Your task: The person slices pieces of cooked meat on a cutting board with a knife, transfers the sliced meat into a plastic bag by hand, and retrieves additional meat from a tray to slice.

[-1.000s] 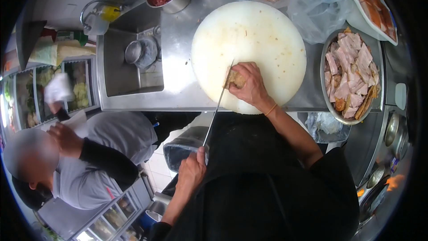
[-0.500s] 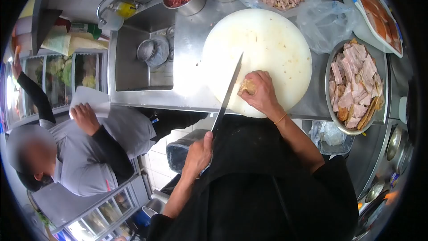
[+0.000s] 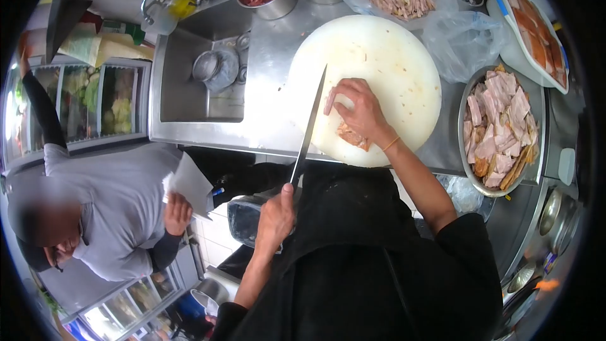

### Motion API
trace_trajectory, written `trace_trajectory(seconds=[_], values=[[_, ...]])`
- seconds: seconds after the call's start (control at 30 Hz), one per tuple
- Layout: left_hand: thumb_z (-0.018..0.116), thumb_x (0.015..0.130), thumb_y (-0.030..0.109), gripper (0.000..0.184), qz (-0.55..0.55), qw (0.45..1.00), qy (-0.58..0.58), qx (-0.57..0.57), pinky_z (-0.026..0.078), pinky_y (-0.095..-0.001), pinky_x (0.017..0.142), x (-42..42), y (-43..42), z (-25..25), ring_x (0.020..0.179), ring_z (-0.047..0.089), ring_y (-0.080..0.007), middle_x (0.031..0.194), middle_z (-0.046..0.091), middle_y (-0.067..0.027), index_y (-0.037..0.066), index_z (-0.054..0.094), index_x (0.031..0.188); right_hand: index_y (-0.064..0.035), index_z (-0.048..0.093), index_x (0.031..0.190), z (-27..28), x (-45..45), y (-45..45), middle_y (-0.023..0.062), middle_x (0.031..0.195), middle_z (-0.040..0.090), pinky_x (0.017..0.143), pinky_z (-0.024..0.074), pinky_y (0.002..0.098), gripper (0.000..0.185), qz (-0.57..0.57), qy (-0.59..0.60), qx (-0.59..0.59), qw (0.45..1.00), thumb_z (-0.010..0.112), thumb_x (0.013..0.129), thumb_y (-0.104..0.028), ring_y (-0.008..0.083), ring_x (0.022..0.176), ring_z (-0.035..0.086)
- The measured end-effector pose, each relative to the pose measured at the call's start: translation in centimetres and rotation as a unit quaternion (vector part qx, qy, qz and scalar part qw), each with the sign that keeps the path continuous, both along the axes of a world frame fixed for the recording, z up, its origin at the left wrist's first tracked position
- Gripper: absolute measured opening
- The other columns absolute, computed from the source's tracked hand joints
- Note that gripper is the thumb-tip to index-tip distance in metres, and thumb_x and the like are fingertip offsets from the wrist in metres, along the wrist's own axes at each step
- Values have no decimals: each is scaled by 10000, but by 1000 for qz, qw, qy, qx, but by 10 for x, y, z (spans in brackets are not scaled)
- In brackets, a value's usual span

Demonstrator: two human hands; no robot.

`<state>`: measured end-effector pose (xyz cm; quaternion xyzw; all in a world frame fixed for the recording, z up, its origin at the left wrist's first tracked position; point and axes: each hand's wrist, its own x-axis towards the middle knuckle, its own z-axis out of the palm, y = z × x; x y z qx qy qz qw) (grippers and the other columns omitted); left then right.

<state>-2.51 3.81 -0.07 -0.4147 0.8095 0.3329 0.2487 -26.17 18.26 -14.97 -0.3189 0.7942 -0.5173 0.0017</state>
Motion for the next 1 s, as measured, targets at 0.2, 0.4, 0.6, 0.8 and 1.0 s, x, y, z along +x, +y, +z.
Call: trace_trajectory(seconds=[0.2,0.4,0.6,0.8,1.0], values=[[333,1091,560,748,-19,999,13,-38,459,-591,894,10,5,-14,1021,604,-586,940,660,-387,-71,697,923,-7,726,1078,-14,-5,0,146,1176,689,1001,512,437,269,14,52,20,998,736,813,-47,359,1144,608],[344,1098,507,692,-59,995,-11,-84,478,-622,893,14,11,-3,988,610,-603,953,664,-393,-58,708,934,13,727,1069,-14,-7,-1,177,1177,698,1007,511,427,272,34,43,13,998,744,803,-43,362,1143,613],[328,1094,529,730,-79,994,-21,-75,499,-610,919,-7,14,-33,1007,630,-587,977,665,-404,-70,716,939,39,716,1049,-12,-9,-5,182,1170,706,1005,512,425,274,21,63,14,998,743,787,-37,366,1129,619],[308,1085,573,794,-62,995,-24,-79,476,-600,978,-14,12,-31,1063,620,-584,1004,663,-409,-86,732,954,-20,748,991,3,-31,0,161,1092,732,998,513,417,206,96,14,56,994,723,786,-34,338,1079,641],[301,1081,571,798,-43,995,15,-88,488,-587,966,-12,13,-38,1055,627,-570,972,667,-400,-74,751,945,-18,747,997,0,-50,1,162,1074,748,951,541,409,140,-45,-16,-60,997,686,874,-49,341,1046,687]])
